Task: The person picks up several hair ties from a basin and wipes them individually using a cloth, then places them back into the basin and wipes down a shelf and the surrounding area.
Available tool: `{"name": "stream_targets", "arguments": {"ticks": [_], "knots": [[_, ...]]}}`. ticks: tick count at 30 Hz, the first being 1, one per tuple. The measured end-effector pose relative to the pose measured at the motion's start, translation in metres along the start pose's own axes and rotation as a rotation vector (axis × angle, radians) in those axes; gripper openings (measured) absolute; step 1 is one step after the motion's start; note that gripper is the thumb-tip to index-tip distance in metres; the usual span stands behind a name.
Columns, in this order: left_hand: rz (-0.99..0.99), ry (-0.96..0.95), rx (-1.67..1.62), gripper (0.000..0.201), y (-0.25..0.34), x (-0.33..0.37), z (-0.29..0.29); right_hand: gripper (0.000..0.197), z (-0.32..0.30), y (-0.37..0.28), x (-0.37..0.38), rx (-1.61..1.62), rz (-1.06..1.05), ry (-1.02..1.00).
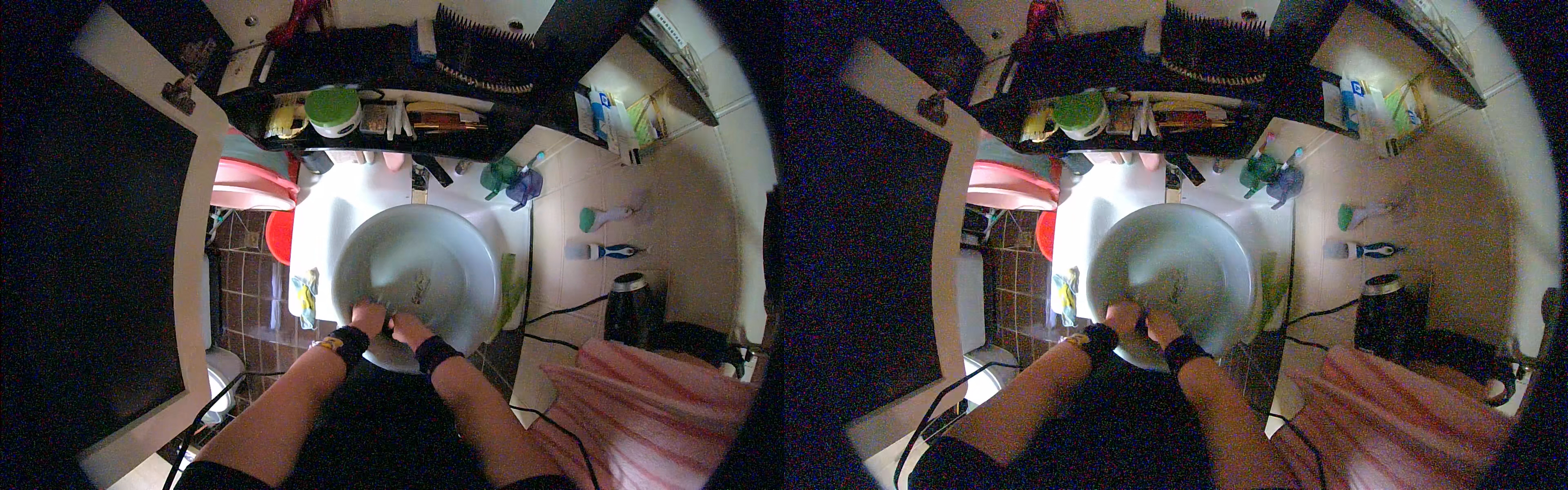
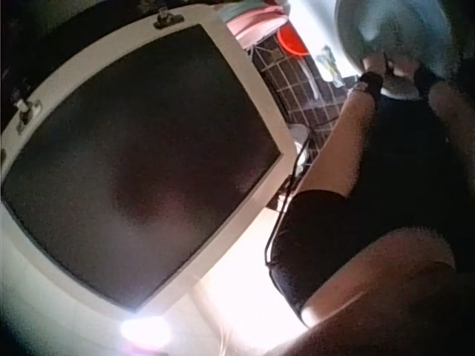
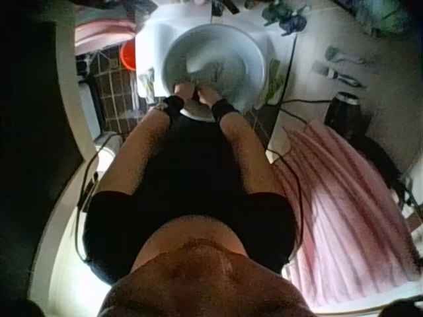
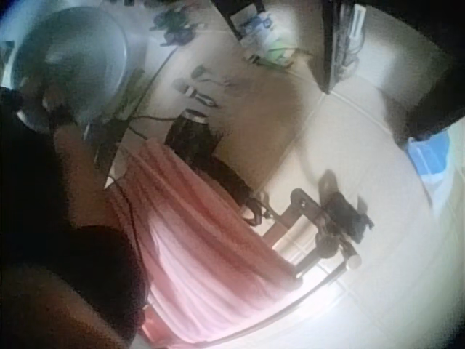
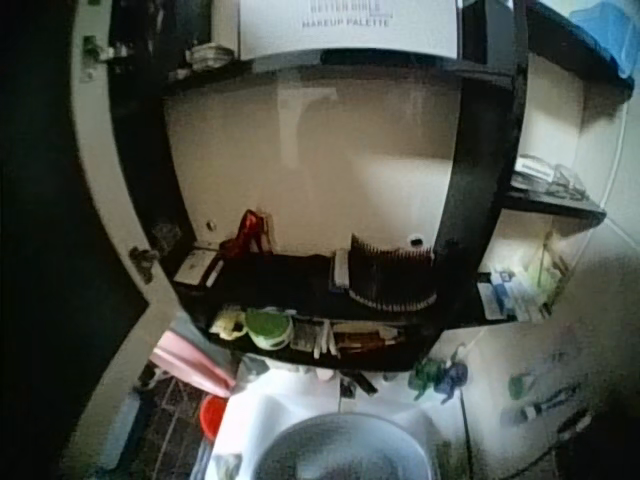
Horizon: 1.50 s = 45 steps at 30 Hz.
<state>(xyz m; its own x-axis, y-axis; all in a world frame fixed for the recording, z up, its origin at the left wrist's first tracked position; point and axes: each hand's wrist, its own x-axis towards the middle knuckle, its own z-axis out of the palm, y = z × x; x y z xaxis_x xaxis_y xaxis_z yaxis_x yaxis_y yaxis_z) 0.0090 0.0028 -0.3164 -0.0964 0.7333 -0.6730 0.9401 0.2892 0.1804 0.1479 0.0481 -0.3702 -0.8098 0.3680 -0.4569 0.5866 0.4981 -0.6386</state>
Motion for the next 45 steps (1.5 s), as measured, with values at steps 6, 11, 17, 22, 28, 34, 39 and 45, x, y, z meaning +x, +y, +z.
{"name": "stream_targets", "arguments": {"ticks": [6,11,17,22,28,34,39,45], "knots": [[0.056,0.141,0.01,0.019,-0.003,-0.012,-0.027,0.017,-0.034,-0.012,-0.003,0.071,-0.013,0.113],[0.044,0.232,-0.072,0.02,-0.011,-0.011,-0.029,0.028,-0.046,-0.006,0.006,-0.053,0.085,0.06],[-0.031,0.345,-0.293,0.022,-0.005,-0.039,-0.09,0.024,-0.088,-0.027,-0.002,0.274,0.073,0.326],[-0.014,0.541,-0.498,0.021,0.004,-0.051,-0.144,0.026,-0.159,-0.068,-0.006,0.368,0.065,0.615],[0.063,0.931,-0.986,0.021,0.022,-0.082,-0.249,0.021,-0.27,-0.124,0.0,0.416,-0.094,0.853],[0.245,1.533,-0.827,0.018,0.014,-0.087,-0.355,0.019,-0.387,-0.224,-0.014,0.208,-0.402,1.069],[0.207,1.599,-0.755,0.015,0.0,-0.093,-0.416,0.02,-0.441,-0.233,0.038,0.23,-0.473,1.103],[0.213,1.646,-0.6,0.013,-0.031,-0.066,-0.441,0.019,-0.455,-0.234,0.065,0.08,-0.359,1.174]]}}
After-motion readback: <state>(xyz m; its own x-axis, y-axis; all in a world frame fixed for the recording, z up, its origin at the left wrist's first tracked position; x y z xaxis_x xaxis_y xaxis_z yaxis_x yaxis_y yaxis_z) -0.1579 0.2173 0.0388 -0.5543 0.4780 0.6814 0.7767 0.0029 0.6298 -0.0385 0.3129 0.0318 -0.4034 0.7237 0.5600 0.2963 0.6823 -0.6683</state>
